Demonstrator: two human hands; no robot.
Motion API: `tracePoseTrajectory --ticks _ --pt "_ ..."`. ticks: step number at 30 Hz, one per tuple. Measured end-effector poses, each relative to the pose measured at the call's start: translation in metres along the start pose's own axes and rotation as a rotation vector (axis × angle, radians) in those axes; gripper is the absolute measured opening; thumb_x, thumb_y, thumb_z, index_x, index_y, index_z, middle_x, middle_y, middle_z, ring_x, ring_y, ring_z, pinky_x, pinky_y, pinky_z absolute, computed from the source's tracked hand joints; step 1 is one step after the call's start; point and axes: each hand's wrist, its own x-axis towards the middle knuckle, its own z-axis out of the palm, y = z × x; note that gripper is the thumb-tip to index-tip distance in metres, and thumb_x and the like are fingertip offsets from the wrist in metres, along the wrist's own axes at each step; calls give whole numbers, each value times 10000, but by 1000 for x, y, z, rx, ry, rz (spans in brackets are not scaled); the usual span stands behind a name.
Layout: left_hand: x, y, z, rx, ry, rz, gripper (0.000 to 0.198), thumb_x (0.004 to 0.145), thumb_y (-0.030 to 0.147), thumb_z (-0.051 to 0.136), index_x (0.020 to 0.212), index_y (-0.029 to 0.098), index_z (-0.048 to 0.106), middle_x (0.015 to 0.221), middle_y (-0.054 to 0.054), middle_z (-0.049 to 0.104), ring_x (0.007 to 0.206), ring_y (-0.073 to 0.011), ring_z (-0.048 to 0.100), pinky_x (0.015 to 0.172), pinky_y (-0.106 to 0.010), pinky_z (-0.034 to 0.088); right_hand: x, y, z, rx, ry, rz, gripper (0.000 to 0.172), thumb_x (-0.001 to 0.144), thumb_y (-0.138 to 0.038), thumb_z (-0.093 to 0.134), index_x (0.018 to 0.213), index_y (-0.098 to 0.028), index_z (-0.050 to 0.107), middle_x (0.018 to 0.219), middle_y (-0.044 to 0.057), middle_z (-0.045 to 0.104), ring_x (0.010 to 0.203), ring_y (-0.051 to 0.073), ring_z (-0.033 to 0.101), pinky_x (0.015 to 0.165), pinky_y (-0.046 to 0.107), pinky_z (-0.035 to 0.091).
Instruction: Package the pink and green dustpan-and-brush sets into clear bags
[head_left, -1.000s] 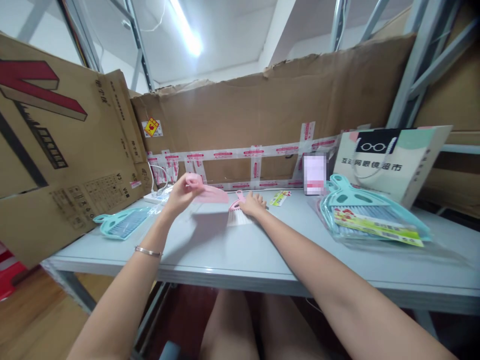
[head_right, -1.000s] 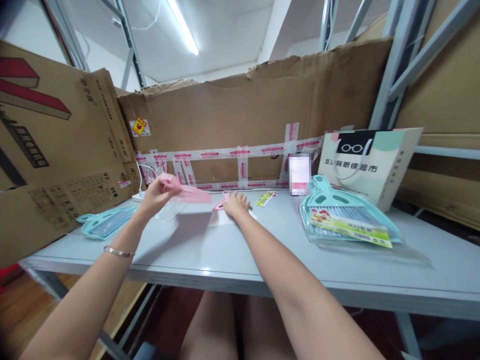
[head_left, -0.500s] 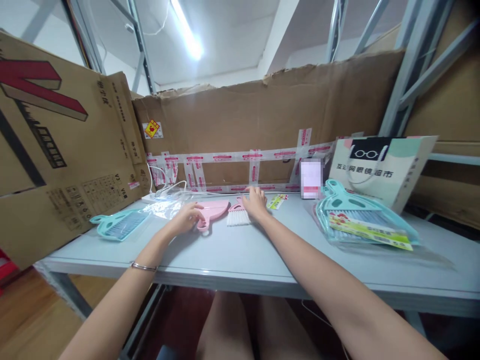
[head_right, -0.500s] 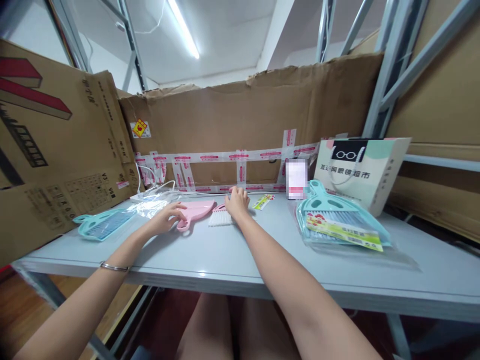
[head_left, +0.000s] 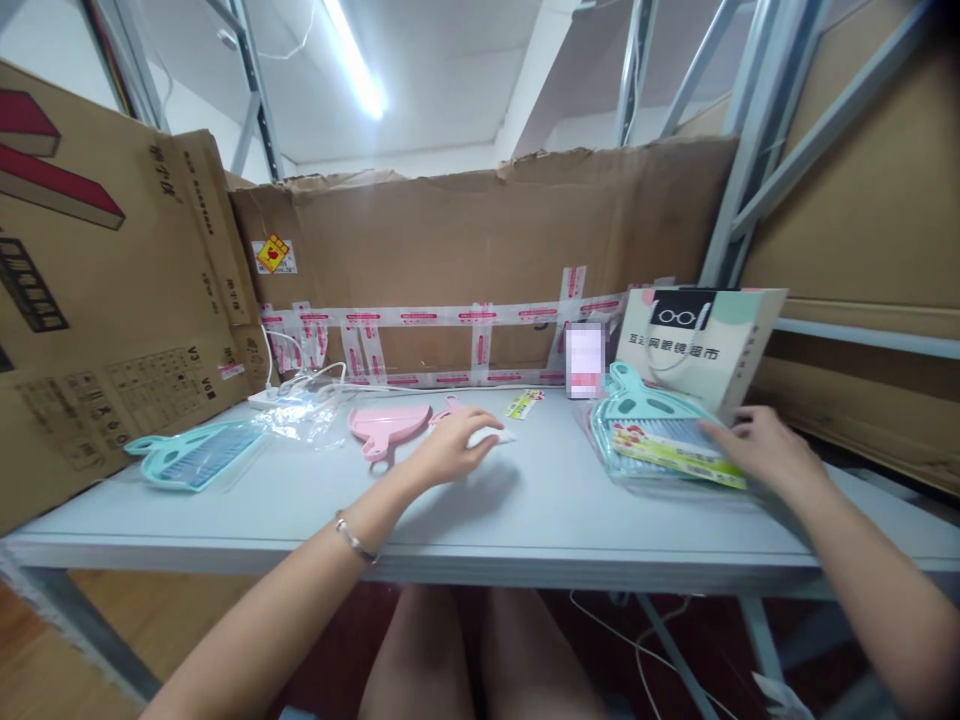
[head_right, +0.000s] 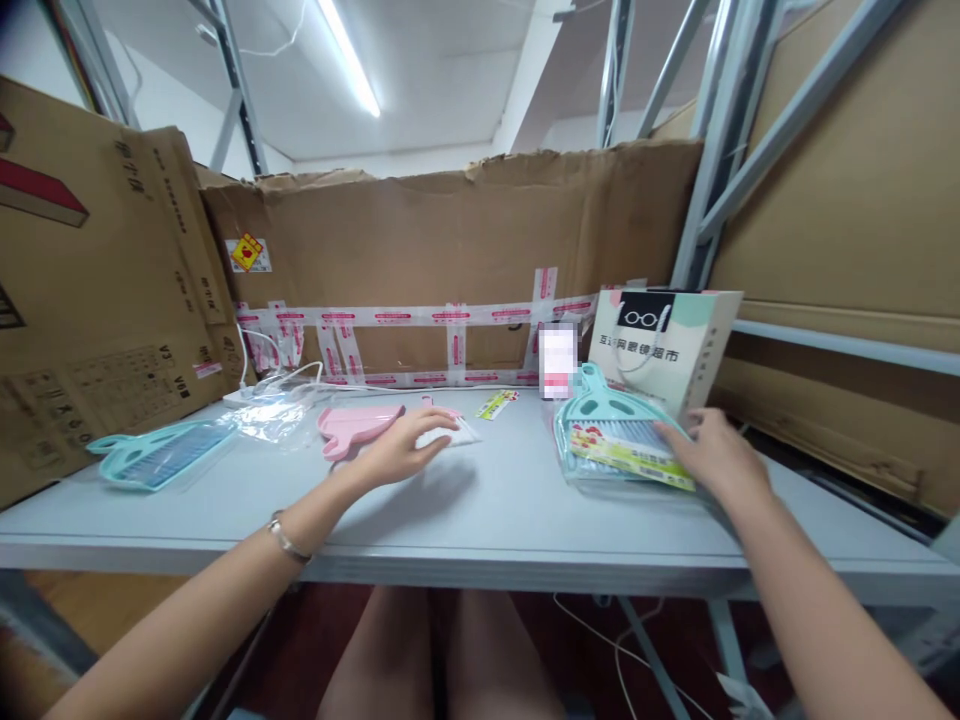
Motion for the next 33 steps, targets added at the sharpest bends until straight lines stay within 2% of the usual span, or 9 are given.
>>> tracePoseTrajectory --ticks 3,7,10,16,19,22,26,30,33 --pt "46 24 42 -185 -104 -184 297 825 326 499 1047 161 607 1119 -116 623 1026 -225 573 899 -360 432 -3 4 2 41 -162 34 188 714 -331 585 638 -251 434 781 124 572 755 271 553 614 348 356" --pt "99 37 97 -575 -218 -484 362 695 389 659 968 153 639 1045 -108 660 945 -230 605 834 -316 463 -11 -23 -5 110 -4 -26 178 761 -271 482 623 -246 373 803 100 528 752 249 512 625 349 335" --pt "121 28 114 -805 -33 -644 316 626 360 724 845 148 644 907 -92 687 882 -231 615 790 -321 474 -9 -50 -10 280 28 -94 175 745 -253 485 609 -234 376 722 64 499 696 221 479 639 346 340" --pt "117 -20 73 -917 268 -648 305 689 355 677 877 123 613 808 -83 676 748 -175 632 705 -280 484 -1 -127 9 539 -21 -212 141 729 -293 535 635 -211 468 688 14 511 682 174 485 703 321 393" --pt "101 -43 47 -902 464 -682 301 715 365 646 882 119 597 734 -59 653 705 -163 625 687 -273 481 -10 -166 25 771 0 -122 279 641 -392 650 773 -210 484 813 24 521 724 173 501 728 335 424" --pt "82 -59 31 -882 657 -702 306 752 353 601 972 145 558 768 -40 645 745 -157 622 706 -268 477 -29 -192 40 958 -337 12 472 520 -413 753 836 -209 468 814 30 553 711 179 524 685 337 451" --pt "63 -75 22 -863 850 -737 318 758 319 593 1027 171 509 862 -49 639 816 -161 616 757 -280 467 -47 -204 61 1020 -694 -1 330 553 -315 751 745 -181 520 693 52 612 670 190 566 626 322 461" --pt "56 -88 21 -840 972 -784 352 757 307 589 1059 194 450 971 -63 614 865 -161 610 773 -279 464 -36 -195 75 923 -538 80 379 492 -236 765 735 -193 477 706 34 591 746 211 568 691 348 455" --pt "56 -92 21 -833 994 -777 410 768 286 572 1121 221 375 1059 -60 579 883 -148 604 757 -275 473 -27 -188 74 839 -294 110 456 474 -243 762 817 -191 467 955 85 563 1015 265 489 859 416 384"
